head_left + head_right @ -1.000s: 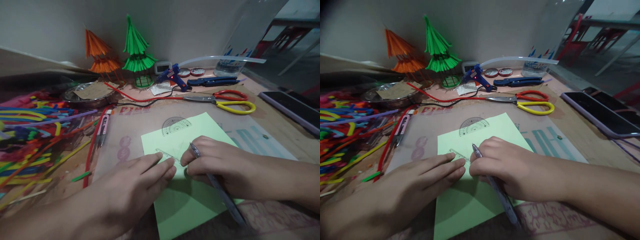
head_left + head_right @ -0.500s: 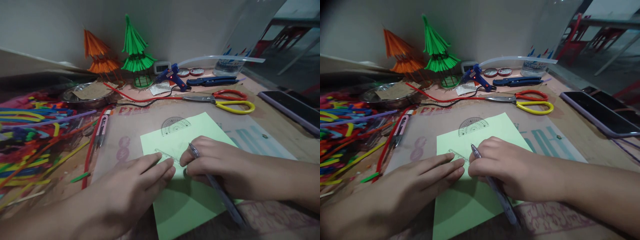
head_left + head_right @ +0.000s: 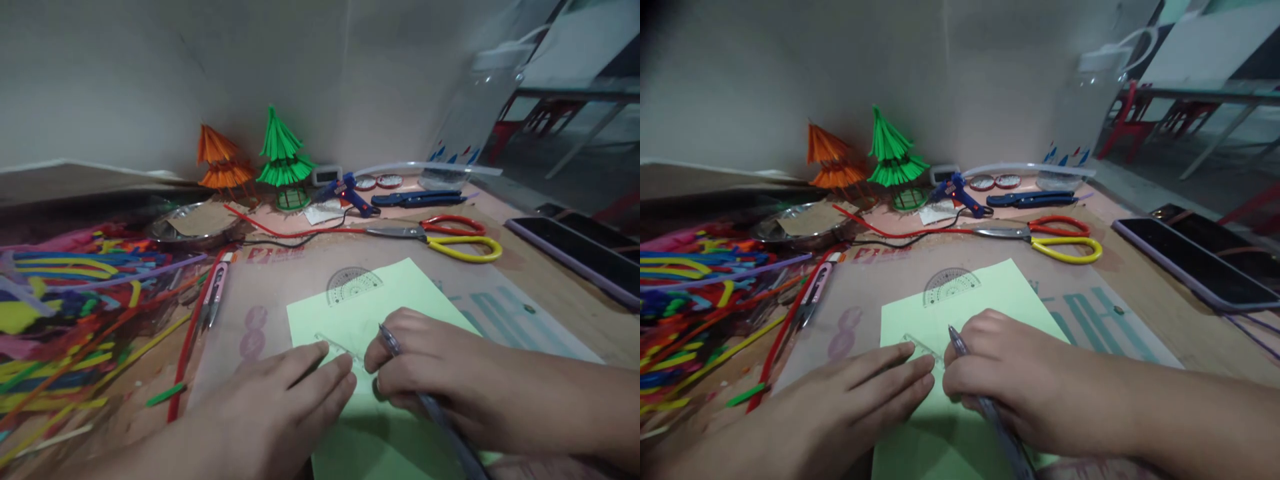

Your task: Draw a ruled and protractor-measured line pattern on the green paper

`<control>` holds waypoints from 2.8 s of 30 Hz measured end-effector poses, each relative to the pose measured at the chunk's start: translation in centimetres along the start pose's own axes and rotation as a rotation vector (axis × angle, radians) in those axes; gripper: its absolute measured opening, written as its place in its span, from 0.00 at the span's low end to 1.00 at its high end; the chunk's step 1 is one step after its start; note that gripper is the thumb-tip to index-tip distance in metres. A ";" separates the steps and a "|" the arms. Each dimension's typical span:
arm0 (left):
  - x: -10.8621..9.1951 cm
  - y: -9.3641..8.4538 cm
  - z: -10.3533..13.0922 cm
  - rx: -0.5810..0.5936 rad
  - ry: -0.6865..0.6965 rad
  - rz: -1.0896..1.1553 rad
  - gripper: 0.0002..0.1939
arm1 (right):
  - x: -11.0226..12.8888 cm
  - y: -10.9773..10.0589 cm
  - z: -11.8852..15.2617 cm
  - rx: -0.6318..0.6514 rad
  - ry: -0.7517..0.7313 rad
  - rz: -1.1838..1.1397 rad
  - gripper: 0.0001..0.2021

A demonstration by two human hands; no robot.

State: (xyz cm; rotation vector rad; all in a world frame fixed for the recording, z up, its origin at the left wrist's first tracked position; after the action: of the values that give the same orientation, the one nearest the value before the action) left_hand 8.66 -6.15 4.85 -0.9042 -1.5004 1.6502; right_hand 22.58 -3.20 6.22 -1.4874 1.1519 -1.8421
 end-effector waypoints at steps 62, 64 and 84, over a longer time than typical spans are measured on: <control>-1.8 0.1 -1.2 -0.022 -0.109 -0.050 0.22 | -5.9 -3.4 -6.6 -0.268 0.270 -0.503 0.13; -1.8 -0.1 -1.3 0.006 -0.095 -0.030 0.23 | -5.5 -3.3 -7.0 -0.262 0.252 -0.490 0.13; -2.4 -1.6 -1.3 -0.044 -0.038 -0.101 0.23 | -5.5 -3.2 -7.5 -0.263 0.257 -0.433 0.13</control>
State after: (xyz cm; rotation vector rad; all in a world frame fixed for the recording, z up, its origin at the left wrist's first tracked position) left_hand 11.04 -7.47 6.40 -0.8113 -1.5875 1.5752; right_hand 17.35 5.07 5.70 -1.7981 1.3086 -2.2965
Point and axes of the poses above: each hand's wrist, its own z-axis away from the middle knuckle, its own y-axis out of the palm, x = y × z, the point moved 9 cm from there along -z, towards the middle knuckle, and after that the axes turned 14 degrees about x, right-handed, at the moved point
